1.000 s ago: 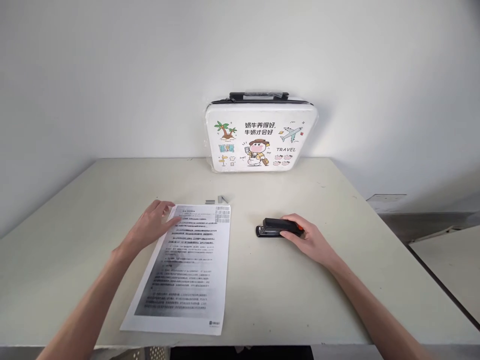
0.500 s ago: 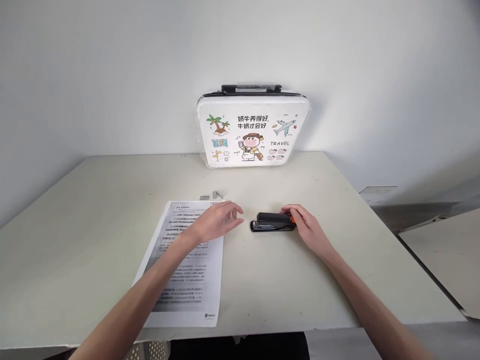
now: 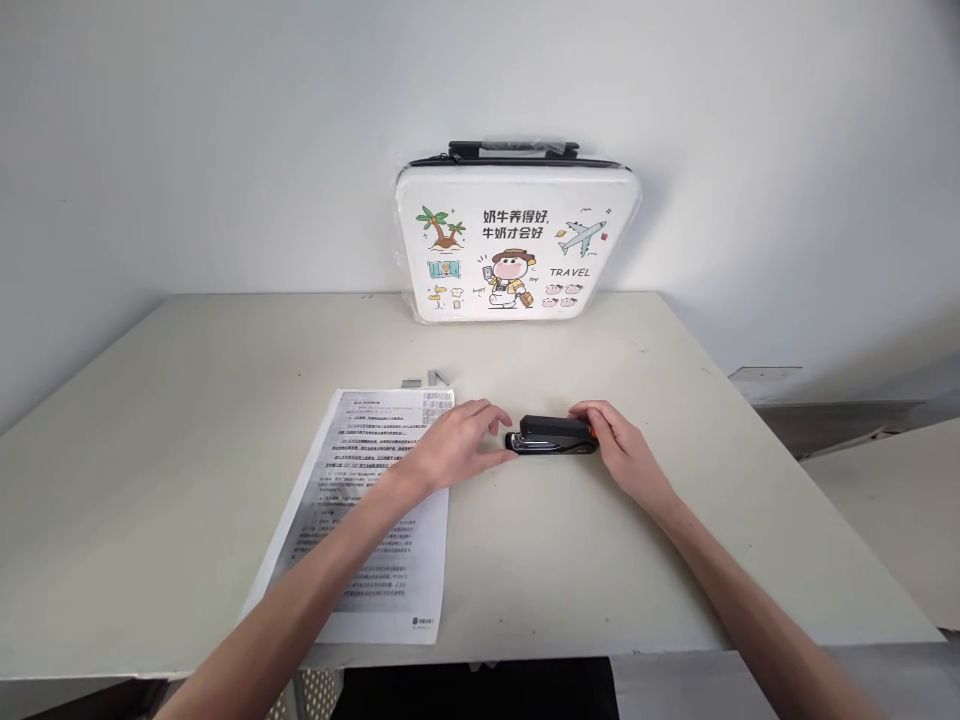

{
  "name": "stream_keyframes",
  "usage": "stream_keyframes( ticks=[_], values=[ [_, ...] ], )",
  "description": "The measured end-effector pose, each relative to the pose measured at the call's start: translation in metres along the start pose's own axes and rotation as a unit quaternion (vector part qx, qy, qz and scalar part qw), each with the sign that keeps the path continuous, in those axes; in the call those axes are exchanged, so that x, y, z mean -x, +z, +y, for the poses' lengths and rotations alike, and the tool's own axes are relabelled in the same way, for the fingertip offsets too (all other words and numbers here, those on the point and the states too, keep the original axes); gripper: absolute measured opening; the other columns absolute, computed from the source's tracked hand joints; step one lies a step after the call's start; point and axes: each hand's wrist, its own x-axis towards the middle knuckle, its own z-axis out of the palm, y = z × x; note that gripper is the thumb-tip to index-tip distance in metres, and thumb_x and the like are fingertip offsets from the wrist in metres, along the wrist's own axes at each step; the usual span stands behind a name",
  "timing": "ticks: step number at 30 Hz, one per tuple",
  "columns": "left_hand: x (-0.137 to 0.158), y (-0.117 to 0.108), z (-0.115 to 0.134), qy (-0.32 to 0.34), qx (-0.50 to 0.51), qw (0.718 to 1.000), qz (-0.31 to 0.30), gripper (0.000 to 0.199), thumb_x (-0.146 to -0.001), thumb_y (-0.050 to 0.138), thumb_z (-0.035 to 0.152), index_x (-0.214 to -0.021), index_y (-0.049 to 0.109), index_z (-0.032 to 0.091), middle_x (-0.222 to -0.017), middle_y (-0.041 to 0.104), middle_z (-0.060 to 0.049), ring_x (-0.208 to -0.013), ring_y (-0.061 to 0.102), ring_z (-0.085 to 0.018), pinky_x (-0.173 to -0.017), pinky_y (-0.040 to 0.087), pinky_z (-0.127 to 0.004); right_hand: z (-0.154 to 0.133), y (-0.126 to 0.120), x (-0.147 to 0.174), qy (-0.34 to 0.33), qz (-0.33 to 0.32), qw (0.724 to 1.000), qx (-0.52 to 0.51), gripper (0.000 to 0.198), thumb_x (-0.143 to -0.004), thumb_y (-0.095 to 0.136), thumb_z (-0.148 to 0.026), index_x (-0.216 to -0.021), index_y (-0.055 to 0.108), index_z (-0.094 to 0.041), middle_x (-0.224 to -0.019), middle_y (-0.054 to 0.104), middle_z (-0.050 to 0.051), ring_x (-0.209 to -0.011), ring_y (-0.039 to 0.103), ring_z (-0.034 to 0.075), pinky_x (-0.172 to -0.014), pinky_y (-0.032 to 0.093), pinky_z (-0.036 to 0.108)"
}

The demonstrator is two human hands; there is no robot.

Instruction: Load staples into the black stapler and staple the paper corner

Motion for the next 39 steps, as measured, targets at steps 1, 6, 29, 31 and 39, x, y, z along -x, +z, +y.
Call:
stream_keyframes(
  ticks=[1, 6, 29, 31, 39],
  values=[
    [-0.002, 0.004, 0.001, 0.003, -0.004, 1.000, 0.008, 0.026, -0.092, 0.076, 0.040, -0.109, 0.064, 0.024, -0.101, 0.067, -0.004, -0.092, 0.068, -0.023, -0.076, 0.052, -0.035, 0.000, 0.000, 0.000, 0.001, -0.001, 1.000, -0.001, 0.045, -0.107, 0.035, -0.061, -0.111, 0.064, -0.028, -0.114, 0.073, 0.008, -0.109, 0.068, 0.026, -0.098, 0.052, 0.041],
    [-0.009, 0.017, 0.008, 0.025, -0.038, 0.998, 0.040, 0.022, -0.103, 0.062, 0.044, -0.101, 0.064, 0.022, -0.097, 0.069, -0.006, -0.085, 0.067, -0.023, -0.075, 0.052, -0.037, -0.003, -0.002, 0.004, -0.003, -0.024, 0.999, 0.030, 0.047, -0.107, 0.032, -0.061, -0.116, 0.065, -0.028, -0.119, 0.073, 0.008, -0.111, 0.066, 0.027, -0.095, 0.053, 0.042],
    [0.020, -0.075, -0.100, -0.160, -0.177, 0.966, 0.104, 0.017, -0.094, 0.066, 0.037, -0.102, 0.071, 0.024, -0.108, 0.067, -0.011, -0.109, 0.061, -0.035, -0.099, 0.048, -0.052, -0.009, 0.001, 0.005, 0.005, -0.064, 0.995, 0.072, 0.035, -0.091, 0.068, -0.061, -0.107, 0.065, -0.030, -0.106, 0.073, 0.005, -0.090, 0.067, 0.026, -0.072, 0.056, 0.038],
    [0.020, -0.073, -0.104, -0.161, -0.173, 0.965, 0.113, 0.016, -0.094, 0.065, 0.038, -0.096, 0.070, 0.023, -0.106, 0.067, -0.011, -0.107, 0.060, -0.035, -0.100, 0.047, -0.053, -0.010, 0.001, 0.005, 0.004, -0.064, 0.995, 0.074, 0.035, -0.091, 0.068, -0.061, -0.107, 0.065, -0.030, -0.106, 0.073, 0.005, -0.090, 0.067, 0.026, -0.074, 0.056, 0.038],
    [0.022, -0.065, -0.058, -0.200, -0.011, 0.964, 0.175, 0.028, -0.105, 0.049, 0.042, -0.109, 0.066, 0.020, -0.098, 0.074, -0.006, -0.083, 0.066, -0.021, -0.077, 0.053, -0.034, -0.014, -0.001, 0.005, 0.015, -0.071, 0.994, 0.079, 0.034, -0.092, 0.068, -0.060, -0.109, 0.065, -0.030, -0.108, 0.073, 0.004, -0.092, 0.067, 0.025, -0.073, 0.056, 0.037]
  ],
)
